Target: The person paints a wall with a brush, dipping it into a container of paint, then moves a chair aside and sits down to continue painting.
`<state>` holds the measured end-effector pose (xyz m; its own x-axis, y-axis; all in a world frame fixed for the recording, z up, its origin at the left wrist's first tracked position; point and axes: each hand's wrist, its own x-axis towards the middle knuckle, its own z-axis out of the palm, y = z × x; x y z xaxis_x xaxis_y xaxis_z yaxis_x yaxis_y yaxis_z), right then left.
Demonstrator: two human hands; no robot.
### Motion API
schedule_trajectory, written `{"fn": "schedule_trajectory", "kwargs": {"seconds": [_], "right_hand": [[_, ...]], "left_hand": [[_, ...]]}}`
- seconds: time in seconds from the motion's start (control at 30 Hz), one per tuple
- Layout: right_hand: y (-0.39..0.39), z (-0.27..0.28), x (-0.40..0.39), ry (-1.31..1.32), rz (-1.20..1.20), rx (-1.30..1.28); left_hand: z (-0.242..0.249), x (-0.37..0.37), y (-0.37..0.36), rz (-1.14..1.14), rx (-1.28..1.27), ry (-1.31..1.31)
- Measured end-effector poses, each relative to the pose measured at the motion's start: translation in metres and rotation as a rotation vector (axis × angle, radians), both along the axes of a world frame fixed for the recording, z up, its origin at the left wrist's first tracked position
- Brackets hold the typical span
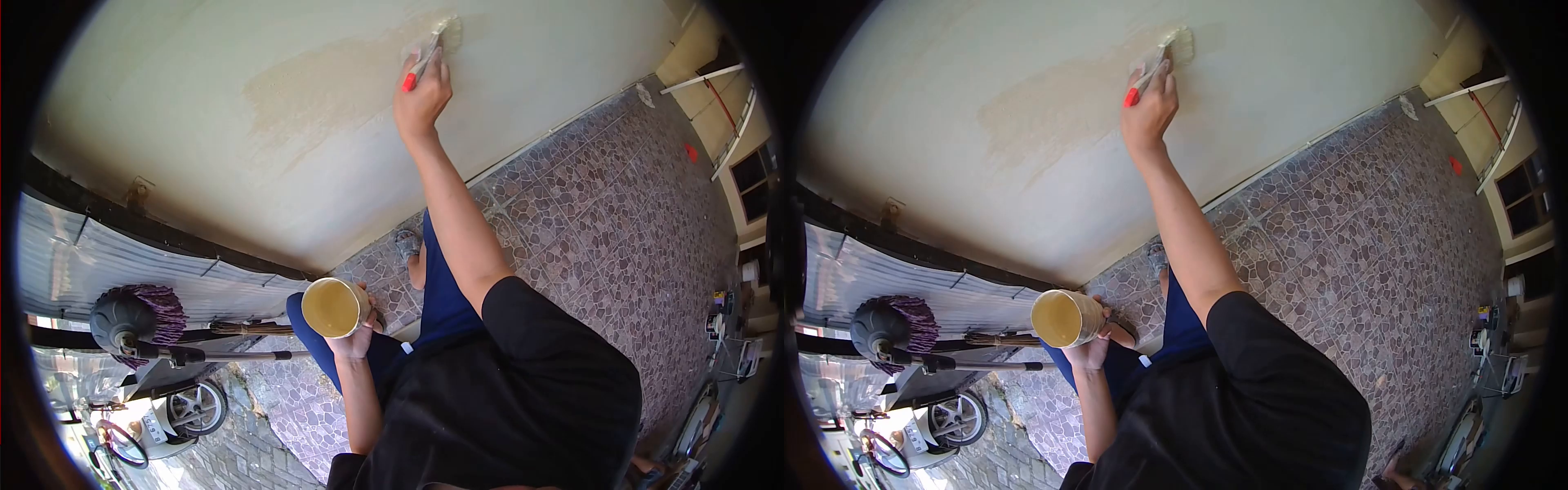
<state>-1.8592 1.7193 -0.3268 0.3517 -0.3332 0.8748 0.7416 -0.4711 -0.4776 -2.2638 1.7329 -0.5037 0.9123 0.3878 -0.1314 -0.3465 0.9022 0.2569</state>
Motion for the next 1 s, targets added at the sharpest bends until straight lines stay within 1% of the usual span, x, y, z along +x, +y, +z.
{"fn": "schedule_trajectory", "kwargs": {"seconds": [0.03, 0.1, 0.13, 0.2, 0.23, 0.3, 0.33, 0.4, 0.43, 0.5, 0.53, 0.6, 0.63, 0.7, 0.73, 0.77, 0.83, 0.87, 0.93, 1.0], "right_hand": [[0.006, -0.003, -0.013, -0.001, -0.004, 0.0], [0.018, -0.009, -0.041, 0.033, 0.107, -0.022], [0.023, -0.011, -0.054, 0.031, 0.106, -0.022], [0.032, -0.016, -0.079, 0.039, 0.2, -0.049], [0.034, -0.018, -0.092, 0.035, 0.202, -0.047], [0.034, -0.022, -0.117, 0.07, 0.37, -0.12], [0.029, -0.025, -0.125, 0.066, 0.372, -0.118], [0.021, -0.03, -0.139, 0.045, 0.609, -0.136], [0.013, -0.028, -0.148, 0.041, 0.619, -0.133], [-0.009, -0.022, -0.157, 0.345, 0.942, 0.102], [-0.019, -0.021, -0.158, 0.341, 0.958, 0.099], [-0.039, -0.018, -0.156, 0.882, 1.292, 0.542], [-0.047, -0.015, -0.154, 0.883, 1.302, 0.536], [-0.061, -0.006, -0.148, 0.996, 1.41, 0.79], [-0.067, -0.002, -0.147, 0.991, 1.434, 0.834], [-0.071, 0.003, -0.145, 0.991, 1.439, 0.827], [-0.075, 0.014, -0.135, 0.949, 1.366, 0.861], [-0.077, 0.018, -0.123, 0.884, 1.303, 0.818], [-0.079, 0.053, -0.105, 0.749, 1.022, 0.738], [-0.077, 0.076, -0.071, 0.406, 0.637, 0.434]], "left_hand": [[0.0, 0.001, 0.002, -0.004, 0.0, -0.001], [0.001, 0.001, 0.002, -0.004, -0.047, -0.022], [0.003, 0.001, 0.001, -0.004, -0.047, -0.025], [0.008, -0.002, -0.001, 0.02, -0.06, -0.018], [0.008, -0.002, -0.001, 0.022, -0.058, -0.022], [0.008, -0.004, 0.0, 0.022, -0.076, -0.034], [0.008, -0.005, -0.002, 0.023, -0.073, -0.037], [0.009, -0.008, -0.002, 0.042, -0.076, -0.019], [0.012, -0.011, -0.003, 0.052, -0.072, -0.021], [0.017, -0.013, -0.004, 0.051, -0.079, -0.038], [0.016, -0.015, -0.004, 0.067, -0.076, -0.043], [0.014, -0.019, -0.005, 0.073, -0.078, -0.026], [0.015, -0.021, -0.005, 0.084, -0.078, -0.03], [0.016, -0.021, -0.005, 0.086, -0.069, -0.026], [0.014, -0.021, -0.005, 0.092, -0.07, -0.032], [0.012, -0.022, -0.004, 0.084, -0.06, -0.028], [0.005, -0.022, -0.002, 0.084, -0.047, -0.033], [0.0, -0.022, -0.002, 0.064, -0.022, -0.053], [-0.002, -0.021, -0.001, 0.05, 0.004, -0.078], [-0.001, -0.019, -0.002, 0.029, -0.006, -0.105]]}}
